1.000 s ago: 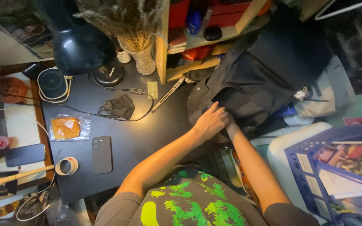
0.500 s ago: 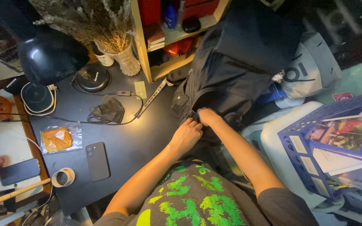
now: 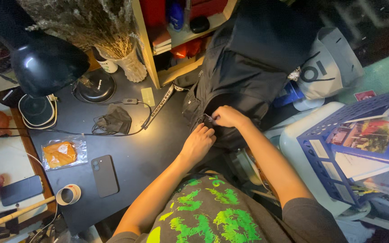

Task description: The person unpacks a black backpack on a desk, removing a snack, a mouse, a pouch, a face mask, a small card, a blue bottle, a phone, keys, and a pencil case. They place each item on the desk or into a nearby shelf, then open the pencil case and arrange pens inside.

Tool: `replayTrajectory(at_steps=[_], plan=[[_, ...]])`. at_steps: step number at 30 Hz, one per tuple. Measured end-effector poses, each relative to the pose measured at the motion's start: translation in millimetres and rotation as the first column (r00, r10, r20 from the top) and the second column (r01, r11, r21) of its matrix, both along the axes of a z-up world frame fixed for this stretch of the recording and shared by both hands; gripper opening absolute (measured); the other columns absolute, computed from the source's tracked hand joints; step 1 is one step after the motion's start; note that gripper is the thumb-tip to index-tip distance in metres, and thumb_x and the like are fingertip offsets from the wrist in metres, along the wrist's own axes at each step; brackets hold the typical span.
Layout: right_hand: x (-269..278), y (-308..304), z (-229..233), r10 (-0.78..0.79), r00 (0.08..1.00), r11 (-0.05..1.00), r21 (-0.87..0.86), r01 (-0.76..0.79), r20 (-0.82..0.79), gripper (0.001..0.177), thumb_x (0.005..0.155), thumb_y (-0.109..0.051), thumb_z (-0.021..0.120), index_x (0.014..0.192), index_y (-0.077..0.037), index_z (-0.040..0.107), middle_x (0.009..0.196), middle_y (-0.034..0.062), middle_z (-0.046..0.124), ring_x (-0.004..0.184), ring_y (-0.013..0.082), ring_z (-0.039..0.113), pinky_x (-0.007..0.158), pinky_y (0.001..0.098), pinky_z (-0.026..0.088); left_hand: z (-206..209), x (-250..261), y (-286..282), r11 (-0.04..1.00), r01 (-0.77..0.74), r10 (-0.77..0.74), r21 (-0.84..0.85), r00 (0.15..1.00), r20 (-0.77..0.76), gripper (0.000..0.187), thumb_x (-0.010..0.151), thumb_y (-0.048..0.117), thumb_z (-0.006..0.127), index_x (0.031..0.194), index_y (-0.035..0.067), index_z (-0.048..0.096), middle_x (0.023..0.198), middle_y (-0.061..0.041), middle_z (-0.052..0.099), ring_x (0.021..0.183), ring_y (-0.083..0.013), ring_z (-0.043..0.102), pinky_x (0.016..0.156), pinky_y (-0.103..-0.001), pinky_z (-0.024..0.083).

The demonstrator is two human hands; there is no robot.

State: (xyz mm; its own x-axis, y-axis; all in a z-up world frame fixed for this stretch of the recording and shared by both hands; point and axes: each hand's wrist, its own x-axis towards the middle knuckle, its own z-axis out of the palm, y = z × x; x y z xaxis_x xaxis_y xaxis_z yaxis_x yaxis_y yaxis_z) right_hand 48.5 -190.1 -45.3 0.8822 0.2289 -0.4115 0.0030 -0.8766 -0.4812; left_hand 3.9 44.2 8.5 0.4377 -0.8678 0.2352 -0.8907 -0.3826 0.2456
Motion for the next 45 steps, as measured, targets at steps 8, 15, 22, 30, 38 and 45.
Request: replayTrajectory(at_steps=[8,15,22,30,38,45], plan=[[-7.4,2.2,20.3,-0.114,0.989,0.985,0.14,0.1,0.097,0.02,0.083,-0.017,0.074,0.098,-0.006,0.079,0.087,0.0181,0.076,0.083,0.0312,0.074,0.076,0.0382,0.056,2.0,0.1,-0.2,1.0,-0.001,0.001,0.008,0.999,-0.037,0.009,0.082,0.011,0.061,0.08,0.011,0.071,0.09,-0.006,0.059,0.097,-0.0224,0.06,0.112,-0.042,0.039],[-11.2,-3.0,20.7,-0.272,0.962,0.945,0.198,0.259,0.038,0.019,0.082,-0.014,0.074,0.095,-0.001,0.077,0.086,0.0177,0.077,0.08,0.0268,0.077,0.074,0.0358,0.059,2.4,0.2,2.3,1.0,-0.013,0.012,-0.021,0.998,-0.06,0.01,0.078,0.009,0.064,0.083,0.01,0.072,0.09,-0.005,0.059,0.097,-0.0224,0.06,0.112,-0.041,0.039],[-17.9,-7.4,29.0,-0.315,0.944,0.933,0.216,0.288,0.1,0.017,0.084,-0.015,0.072,0.093,0.0,0.077,0.086,0.0175,0.077,0.083,0.0274,0.077,0.076,0.0357,0.059,7.4,2.0,3.3,0.999,-0.01,0.007,-0.038,0.996,-0.084,0.009,0.076,0.01,0.066,0.082,0.011,0.072,0.09,-0.005,0.059,0.097,-0.0224,0.059,0.111,-0.041,0.039],[-25.0,-20.4,58.5,-0.383,0.903,0.913,0.23,0.338,0.193,0.017,0.087,-0.015,0.07,0.096,-0.001,0.076,0.086,0.019,0.076,0.081,0.0271,0.077,0.075,0.0362,0.058,14.1,10.1,2.8,1.0,0.014,-0.016,-0.022,0.994,-0.106,0.015,0.068,0.011,0.071,0.083,0.01,0.072,0.09,-0.006,0.06,0.099,-0.0233,0.059,0.105,-0.039,0.042],[-41.5,-32.2,120.6,-0.336,0.793,0.942,0.197,0.273,0.508,0.01,0.091,-0.011,0.07,0.091,-0.002,0.074,0.088,0.0153,0.071,0.077,0.0325,0.071,0.069,0.0399,0.055,18.7,25.7,-2.5,0.986,-0.027,-0.009,-0.165,0.976,-0.216,0.017,0.082,0.023,0.075,0.085,0.007,0.072,0.089,-0.009,0.059,0.093,-0.0279,0.059,0.092,-0.039,0.046],[-51.2,-16.4,190.4,-0.343,0.768,0.939,0.223,0.262,0.541,0.006,0.092,-0.005,0.069,0.094,0.0,0.071,0.09,0.0122,0.069,0.075,0.03,0.069,0.067,0.0372,0.054,37.2,36.0,-14.0,0.979,-0.073,0.012,-0.188,0.951,-0.308,0.026,0.091,0.033,0.073,0.088,0.007,0.072,0.09,-0.01,0.063,0.092,-0.03,0.063,0.088,-0.042,0.048]])
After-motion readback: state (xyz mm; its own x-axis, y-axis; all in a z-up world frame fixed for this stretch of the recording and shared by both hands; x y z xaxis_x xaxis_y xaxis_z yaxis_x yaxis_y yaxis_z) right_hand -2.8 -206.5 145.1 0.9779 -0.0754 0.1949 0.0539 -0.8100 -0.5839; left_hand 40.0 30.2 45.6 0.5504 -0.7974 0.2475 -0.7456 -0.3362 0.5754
